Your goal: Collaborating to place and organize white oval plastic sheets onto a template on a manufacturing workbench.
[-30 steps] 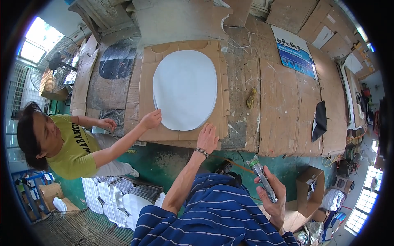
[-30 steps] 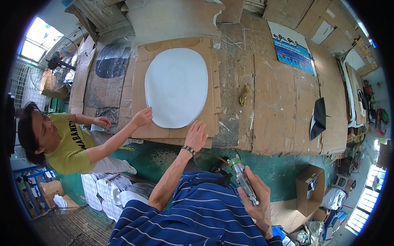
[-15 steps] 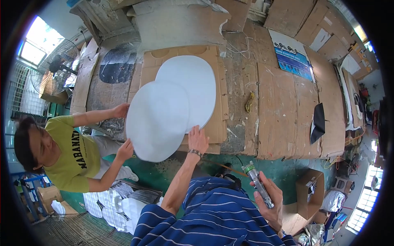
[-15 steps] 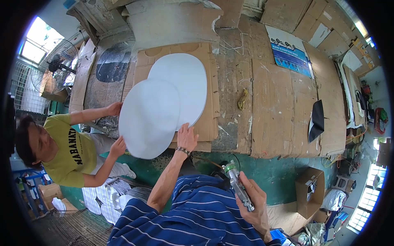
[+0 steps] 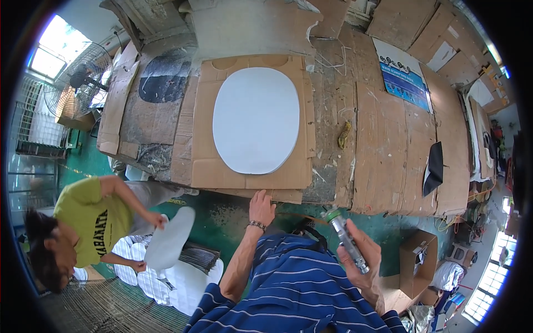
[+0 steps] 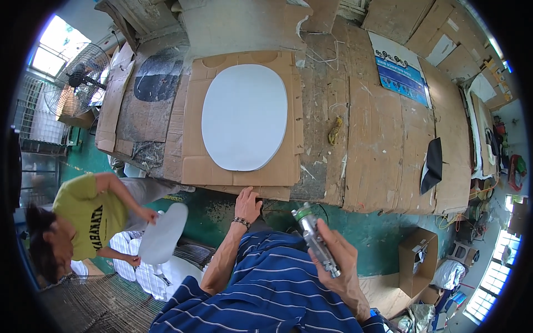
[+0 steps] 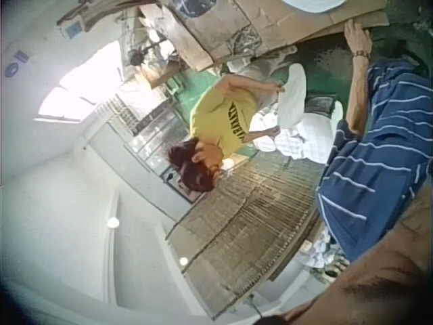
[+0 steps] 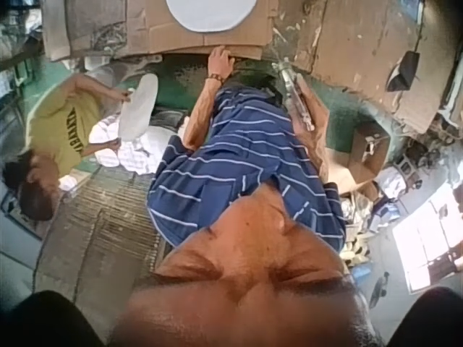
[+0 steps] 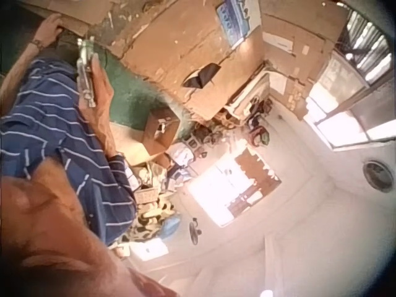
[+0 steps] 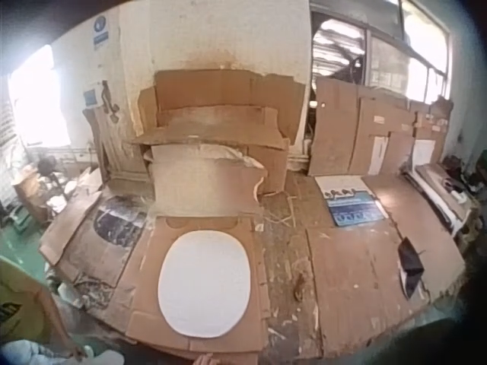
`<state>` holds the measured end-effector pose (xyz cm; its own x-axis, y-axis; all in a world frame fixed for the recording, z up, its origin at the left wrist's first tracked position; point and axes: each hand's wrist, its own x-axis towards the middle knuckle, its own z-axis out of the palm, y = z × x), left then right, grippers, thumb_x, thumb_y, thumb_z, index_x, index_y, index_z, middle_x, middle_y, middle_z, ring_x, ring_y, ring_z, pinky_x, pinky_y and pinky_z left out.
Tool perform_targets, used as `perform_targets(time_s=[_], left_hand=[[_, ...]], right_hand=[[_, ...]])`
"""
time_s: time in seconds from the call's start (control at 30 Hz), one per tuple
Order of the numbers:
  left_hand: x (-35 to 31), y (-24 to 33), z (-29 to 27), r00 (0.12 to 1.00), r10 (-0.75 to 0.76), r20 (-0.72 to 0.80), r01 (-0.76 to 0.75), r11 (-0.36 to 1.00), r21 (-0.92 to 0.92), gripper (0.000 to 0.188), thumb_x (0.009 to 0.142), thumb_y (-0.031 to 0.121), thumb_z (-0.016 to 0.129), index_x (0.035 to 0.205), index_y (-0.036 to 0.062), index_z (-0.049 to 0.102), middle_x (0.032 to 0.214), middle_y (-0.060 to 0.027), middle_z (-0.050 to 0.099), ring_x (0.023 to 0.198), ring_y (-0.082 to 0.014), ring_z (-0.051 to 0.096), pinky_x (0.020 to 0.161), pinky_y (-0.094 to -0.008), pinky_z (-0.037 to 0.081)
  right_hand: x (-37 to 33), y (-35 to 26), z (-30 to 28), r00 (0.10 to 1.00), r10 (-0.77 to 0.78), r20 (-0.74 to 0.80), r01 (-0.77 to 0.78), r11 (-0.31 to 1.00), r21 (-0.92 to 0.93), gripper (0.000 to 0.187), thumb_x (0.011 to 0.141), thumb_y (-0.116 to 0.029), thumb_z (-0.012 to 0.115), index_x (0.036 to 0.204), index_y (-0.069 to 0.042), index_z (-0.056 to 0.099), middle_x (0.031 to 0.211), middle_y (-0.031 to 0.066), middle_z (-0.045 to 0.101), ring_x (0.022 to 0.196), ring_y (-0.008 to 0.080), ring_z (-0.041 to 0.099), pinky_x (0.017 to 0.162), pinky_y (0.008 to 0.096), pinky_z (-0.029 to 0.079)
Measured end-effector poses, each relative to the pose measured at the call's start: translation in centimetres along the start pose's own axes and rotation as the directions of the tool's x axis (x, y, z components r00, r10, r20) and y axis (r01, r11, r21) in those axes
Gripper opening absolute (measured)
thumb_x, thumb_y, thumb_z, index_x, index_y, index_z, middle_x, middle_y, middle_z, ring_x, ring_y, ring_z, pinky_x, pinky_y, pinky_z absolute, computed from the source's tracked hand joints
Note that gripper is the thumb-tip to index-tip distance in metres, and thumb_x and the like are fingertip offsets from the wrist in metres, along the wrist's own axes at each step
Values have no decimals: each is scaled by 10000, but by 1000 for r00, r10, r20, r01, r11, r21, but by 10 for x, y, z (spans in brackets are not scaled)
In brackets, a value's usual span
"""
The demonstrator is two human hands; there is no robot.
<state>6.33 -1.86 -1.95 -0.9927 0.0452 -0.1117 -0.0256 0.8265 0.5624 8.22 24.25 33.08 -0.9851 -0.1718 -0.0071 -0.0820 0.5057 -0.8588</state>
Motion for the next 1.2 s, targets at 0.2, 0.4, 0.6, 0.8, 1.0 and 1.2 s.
perform_targets(time_s=[0.2,0.4,0.6,0.8,1.0,1.2], left_hand=[[-7,-13,4,998,-40,50,42,999,-30,338,837,161,793,1144,49,706,1403,-187,597,1348,-402,530,1099,-515,458],[-3,-10,2,998,-10,69,11,1000,-7,333,862,180,775,1152,32,704,1404,-219,606,1332,-412,547,1112,-480,467],[-5,-13,6,998,-32,59,33,999,-20,330,821,151,801,1117,37,712,1396,-192,607,1324,-391,555,1065,-498,491],[-9,-17,6,999,-21,40,22,999,-24,312,804,139,806,1089,35,731,1426,-182,589,1336,-383,552,1053,-479,513],[-11,-17,6,998,-17,63,21,998,-58,314,789,123,807,1080,33,732,1454,-174,566,1353,-381,543,1052,-479,519],[-13,-15,4,992,-60,112,68,996,-66,345,812,124,808,1130,32,714,1513,-202,521,1393,-400,506,1158,-459,453]], right_hand=[[-19,9,-20,982,158,-102,-159,987,-2,539,941,-95,758,1431,62,597,984,136,710,816,186,650,772,297,524],[-23,8,-19,976,112,186,-112,994,-9,612,853,20,761,1444,21,602,933,169,681,751,237,639,718,322,516],[0,13,-8,996,38,85,-41,999,34,611,843,30,767,1435,13,616,956,162,690,772,224,647,715,306,518],[-10,28,-23,995,48,-86,-49,999,-4,683,827,76,762,1480,-25,589,986,155,700,801,213,664,718,319,530],[-34,24,-31,989,115,97,-113,993,-27,566,863,-35,774,1407,28,632,935,166,695,780,227,668,726,303,520],[-23,21,-21,998,38,-53,-36,999,22,622,819,-34,795,1413,35,626,944,176,683,751,256,635,696,317,506]])
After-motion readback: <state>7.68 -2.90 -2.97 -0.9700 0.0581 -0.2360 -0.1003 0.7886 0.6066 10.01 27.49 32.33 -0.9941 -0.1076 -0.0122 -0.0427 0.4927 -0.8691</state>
